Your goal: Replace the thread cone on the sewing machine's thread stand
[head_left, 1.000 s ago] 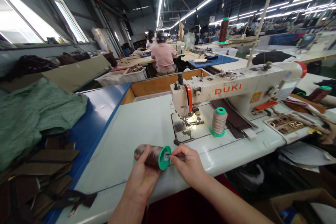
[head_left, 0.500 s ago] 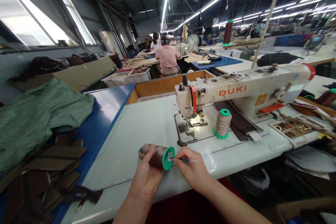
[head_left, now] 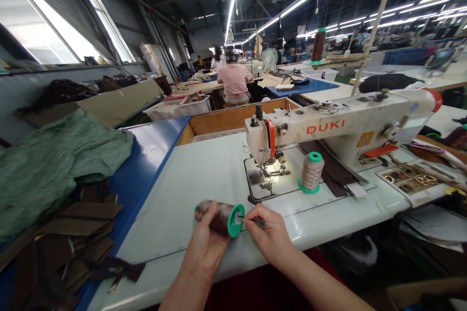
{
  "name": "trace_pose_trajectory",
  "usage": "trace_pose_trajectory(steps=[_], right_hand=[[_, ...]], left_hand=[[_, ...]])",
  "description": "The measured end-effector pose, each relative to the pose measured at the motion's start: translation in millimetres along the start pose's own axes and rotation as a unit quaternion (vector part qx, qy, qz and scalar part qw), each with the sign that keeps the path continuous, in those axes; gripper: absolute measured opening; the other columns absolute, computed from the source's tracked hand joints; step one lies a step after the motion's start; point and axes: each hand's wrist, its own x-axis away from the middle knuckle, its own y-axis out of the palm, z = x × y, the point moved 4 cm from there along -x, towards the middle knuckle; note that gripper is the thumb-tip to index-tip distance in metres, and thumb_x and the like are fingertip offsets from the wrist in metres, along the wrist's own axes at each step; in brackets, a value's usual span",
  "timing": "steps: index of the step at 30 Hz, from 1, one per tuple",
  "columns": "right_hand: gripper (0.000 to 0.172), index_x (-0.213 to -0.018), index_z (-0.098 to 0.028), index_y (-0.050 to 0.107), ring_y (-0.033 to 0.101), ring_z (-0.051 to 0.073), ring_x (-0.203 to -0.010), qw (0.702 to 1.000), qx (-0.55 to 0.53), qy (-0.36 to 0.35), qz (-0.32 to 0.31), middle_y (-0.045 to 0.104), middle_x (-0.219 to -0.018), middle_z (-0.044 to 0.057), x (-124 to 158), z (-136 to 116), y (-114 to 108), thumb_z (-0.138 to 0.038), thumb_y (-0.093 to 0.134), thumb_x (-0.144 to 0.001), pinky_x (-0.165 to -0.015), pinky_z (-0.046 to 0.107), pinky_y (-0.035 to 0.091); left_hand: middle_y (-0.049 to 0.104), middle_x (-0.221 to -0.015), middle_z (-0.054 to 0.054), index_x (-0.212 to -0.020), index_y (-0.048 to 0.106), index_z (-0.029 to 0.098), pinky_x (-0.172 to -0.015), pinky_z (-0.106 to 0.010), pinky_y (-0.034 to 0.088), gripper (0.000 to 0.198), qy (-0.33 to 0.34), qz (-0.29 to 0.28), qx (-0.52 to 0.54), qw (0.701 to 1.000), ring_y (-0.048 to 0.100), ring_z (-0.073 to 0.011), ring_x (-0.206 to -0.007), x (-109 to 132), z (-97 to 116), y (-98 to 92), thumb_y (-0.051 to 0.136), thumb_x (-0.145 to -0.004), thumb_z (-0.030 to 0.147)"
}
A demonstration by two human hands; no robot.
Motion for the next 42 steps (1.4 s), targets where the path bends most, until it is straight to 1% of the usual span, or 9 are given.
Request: trace_pose_trajectory(steps=[5, 13, 20, 26, 31, 35, 37, 40, 42], right_hand=[[0.015, -0.066, -0.021, 0.059, 0.054, 0.014, -0.059, 1.000, -0.001, -0.004, -0.016, 0.058, -0.062, -0.002, 1.2, -2.7, -0.8, -0.027, 0.061, -0.080, -0.056, 0.024, 0.039], [0.017, -0.066, -0.021, 0.058, 0.052, 0.014, -0.059, 1.000, 0.001, 0.004, 0.011, 0.056, -0.062, -0.002, 1.2, 0.8, -1.0, -0.028, 0.059, -0.082, -0.057, 0.025, 0.040], [0.015, -0.065, -0.021, 0.059, 0.053, 0.014, -0.058, 1.000, 0.005, -0.010, -0.012, 0.058, -0.062, -0.002, 2.6, -1.4, -0.3, -0.026, 0.061, -0.080, -0.056, 0.024, 0.040], [0.016, -0.066, -0.021, 0.058, 0.054, 0.014, -0.059, 1.000, 0.004, -0.009, 0.004, 0.057, -0.062, -0.002, 2.0, -0.3, -1.8, -0.026, 0.059, -0.082, -0.057, 0.024, 0.040], [0.015, -0.066, -0.020, 0.060, 0.053, 0.013, -0.058, 1.000, 0.005, -0.012, -0.010, 0.058, -0.062, -0.002, 2.6, -0.5, -0.3, -0.025, 0.060, -0.081, -0.057, 0.024, 0.040], [0.016, -0.066, -0.020, 0.059, 0.054, 0.013, -0.060, 1.000, 0.006, -0.013, 0.002, 0.057, -0.063, -0.001, 2.4, -0.6, -1.3, -0.025, 0.058, -0.082, -0.058, 0.024, 0.040], [0.016, -0.067, -0.019, 0.060, 0.054, 0.013, -0.060, 1.000, 0.006, -0.016, -0.003, 0.058, -0.063, -0.001, 2.1, -1.0, -0.6, -0.025, 0.059, -0.081, -0.058, 0.023, 0.040], [0.015, -0.066, -0.019, 0.059, 0.053, 0.013, -0.058, 1.000, 0.006, -0.023, -0.009, 0.057, -0.062, -0.002, 1.7, -1.9, 0.1, -0.025, 0.060, -0.080, -0.056, 0.022, 0.040], [0.016, -0.065, -0.019, 0.058, 0.052, 0.012, -0.057, 1.000, 0.007, -0.023, 0.001, 0.056, -0.060, -0.002, 1.5, -2.0, -0.5, -0.024, 0.058, -0.080, -0.055, 0.022, 0.039]], left_hand=[[0.062, -0.064, 0.003, -0.072, 0.054, 0.018, -0.049, -0.024, 0.054, 0.022, -0.001, 0.004, 0.003, 1.000, 0.060, -0.0109, -0.048, -0.3, 0.4, -0.9, 0.050, -0.089, 0.004], [0.063, -0.064, 0.002, -0.072, 0.055, 0.017, -0.050, -0.024, 0.055, 0.022, -0.004, 0.006, 0.004, 1.000, 0.060, -0.0105, -0.049, 2.0, 0.4, 1.0, 0.049, -0.089, 0.004], [0.062, -0.064, 0.004, -0.073, 0.055, 0.018, -0.048, -0.022, 0.054, 0.022, -0.002, 0.006, -0.003, 1.000, 0.060, -0.0098, -0.047, 2.1, -0.1, 0.8, 0.050, -0.089, 0.004], [0.063, -0.064, 0.003, -0.074, 0.055, 0.017, -0.049, -0.023, 0.055, 0.022, 0.000, 0.008, -0.005, 1.000, 0.061, -0.0105, -0.048, 5.0, 0.7, 1.3, 0.049, -0.089, 0.004], [0.062, -0.062, 0.004, -0.072, 0.055, 0.018, -0.047, -0.023, 0.054, 0.023, 0.003, 0.003, -0.003, 1.000, 0.060, -0.0104, -0.047, 2.7, 0.6, 0.8, 0.049, -0.089, 0.003], [0.062, -0.062, 0.004, -0.071, 0.054, 0.018, -0.049, -0.023, 0.055, 0.023, 0.005, -0.005, 0.000, 1.000, 0.060, -0.0100, -0.047, 1.3, 0.4, -0.1, 0.049, -0.089, 0.004], [0.062, -0.063, 0.004, -0.071, 0.054, 0.018, -0.050, -0.023, 0.055, 0.023, 0.007, -0.005, 0.005, 1.000, 0.060, -0.0098, -0.048, 1.4, 0.3, -0.2, 0.049, -0.089, 0.003], [0.061, -0.062, 0.005, -0.071, 0.053, 0.018, -0.050, -0.021, 0.054, 0.024, 0.009, -0.005, 0.011, 1.000, 0.059, -0.0090, -0.048, 2.0, 0.3, 0.3, 0.049, -0.088, 0.002], [0.060, -0.062, 0.006, -0.071, 0.053, 0.018, -0.049, -0.020, 0.054, 0.024, 0.010, -0.005, 0.009, 1.000, 0.059, -0.0090, -0.047, 2.4, 0.4, 0.6, 0.050, -0.088, 0.002]])
